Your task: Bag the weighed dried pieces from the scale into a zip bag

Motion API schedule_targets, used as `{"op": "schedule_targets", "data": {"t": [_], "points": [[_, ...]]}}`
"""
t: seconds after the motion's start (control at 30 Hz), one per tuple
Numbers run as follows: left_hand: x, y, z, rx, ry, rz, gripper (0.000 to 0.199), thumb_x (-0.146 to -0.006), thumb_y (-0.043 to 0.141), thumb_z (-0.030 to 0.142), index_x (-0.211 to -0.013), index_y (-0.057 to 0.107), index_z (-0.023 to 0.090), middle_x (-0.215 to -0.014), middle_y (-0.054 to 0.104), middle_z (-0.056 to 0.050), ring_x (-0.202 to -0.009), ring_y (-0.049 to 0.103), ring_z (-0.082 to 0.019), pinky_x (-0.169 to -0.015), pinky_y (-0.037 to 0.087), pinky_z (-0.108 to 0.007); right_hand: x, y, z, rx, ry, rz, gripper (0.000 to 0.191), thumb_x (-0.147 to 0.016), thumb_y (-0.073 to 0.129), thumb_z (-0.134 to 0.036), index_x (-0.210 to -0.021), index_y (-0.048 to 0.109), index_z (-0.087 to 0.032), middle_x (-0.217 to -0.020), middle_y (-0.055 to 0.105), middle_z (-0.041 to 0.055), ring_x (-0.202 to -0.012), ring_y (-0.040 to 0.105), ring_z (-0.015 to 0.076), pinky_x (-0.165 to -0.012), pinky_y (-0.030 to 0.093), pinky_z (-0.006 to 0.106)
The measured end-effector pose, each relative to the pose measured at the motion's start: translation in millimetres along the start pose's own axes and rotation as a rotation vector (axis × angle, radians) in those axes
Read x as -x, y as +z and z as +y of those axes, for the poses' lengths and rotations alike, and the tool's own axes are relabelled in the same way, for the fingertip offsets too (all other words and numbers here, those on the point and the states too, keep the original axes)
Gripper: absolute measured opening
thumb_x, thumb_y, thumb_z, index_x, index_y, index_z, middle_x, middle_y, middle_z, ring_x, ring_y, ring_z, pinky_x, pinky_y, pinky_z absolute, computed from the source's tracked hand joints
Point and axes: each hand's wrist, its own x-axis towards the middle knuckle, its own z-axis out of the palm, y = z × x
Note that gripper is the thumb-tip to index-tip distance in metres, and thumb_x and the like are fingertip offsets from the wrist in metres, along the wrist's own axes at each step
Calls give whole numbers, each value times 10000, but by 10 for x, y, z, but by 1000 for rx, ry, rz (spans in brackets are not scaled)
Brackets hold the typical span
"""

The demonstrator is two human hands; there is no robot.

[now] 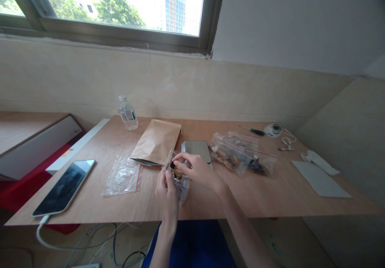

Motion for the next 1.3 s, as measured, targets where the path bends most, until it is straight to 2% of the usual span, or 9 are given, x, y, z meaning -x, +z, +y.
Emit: {"op": "schedule_targets", "data": {"t": [0.1, 0.4, 0.5, 0.63, 0.77, 0.87, 1.03, 1.2, 1.3], "points": [[7, -1, 7, -6, -1, 2, 457, -899, 381, 502, -1161, 597, 196, -1129, 647, -87, -1073, 583, -234, -918, 445, -353, 10, 6, -18, -10, 9, 8, 176, -914, 489, -319, -928, 608, -190, -847, 660, -10, -681, 563, 101, -625, 390, 208], [32, 9, -8, 63, 5, -30, 449, -910, 373, 489, -1201, 569, 208, -1228, 604, -88, -1142, 551, -229, -964, 427, -356, 11, 62, -29, -35, -35, 193, 220, -924, 452, -407, -931, 507, -194, -879, 577, 2, -722, 544, 111, -679, 434, 229], [42, 16, -3, 57, -1, -31, 450, -912, 369, 492, -1196, 570, 206, -1223, 607, -90, -1143, 552, -228, -969, 423, -360, 34, 73, 1, -22, -58, 176, 223, -943, 422, -396, -963, 523, -198, -942, 591, 23, -833, 567, 133, -746, 447, 247], [56, 31, -25, 81, -47, -26, 467, -905, 375, 506, -1205, 561, 199, -1194, 622, -104, -1094, 590, -231, -940, 449, -362, 90, 73, 107, 106, -58, 282, 216, -969, 368, -311, -984, 550, -198, -999, 585, 54, -986, 541, 175, -888, 429, 320], [71, 37, -48, 110, -66, -39, 467, -904, 382, 503, -1219, 555, 206, -1201, 622, -103, -1093, 594, -229, -938, 456, -360, 115, 100, 235, 269, -61, 233, 263, -967, 354, -268, -954, 606, -192, -1099, 554, 94, -1088, 489, 218, -972, 395, 393], [77, 34, -49, 110, -46, -50, 456, -905, 395, 486, -1238, 550, 215, -1243, 603, -95, -1145, 564, -229, -975, 434, -360, 106, 137, 284, 297, -16, 165, 263, -953, 381, -253, -1021, 626, -185, -1153, 529, 118, -1128, 477, 236, -994, 389, 422], [89, 25, 2, 49, 7, -72, 441, -903, 410, 477, -1228, 573, 228, -1281, 582, -71, -1223, 499, -229, -1033, 383, -369, 121, 135, 289, 171, 2, 62, 293, -948, 401, -269, -1147, 614, -242, -1246, 503, 95, -1205, 453, 229, -1047, 349, 427], [90, 7, 71, 90, -29, -45, 461, -907, 398, 482, -1236, 568, 207, -1296, 571, -77, -1232, 490, -226, -1048, 370, -366, 349, 69, 321, -99, 103, 208, 350, -947, 396, -399, -1237, 508, -237, -1267, 512, 83, -1173, 495, 196, -994, 418, 379], [94, 6, 91, 132, -87, 6, 459, -908, 392, 485, -1249, 554, 224, -1308, 561, -73, -1237, 487, -223, -1044, 375, -364, 556, 118, 336, -229, 223, 155, 562, -862, 539, -471, -1337, 354, -233, -1371, 433, 107, -1213, 477, 215, -998, 425, 394]]}}
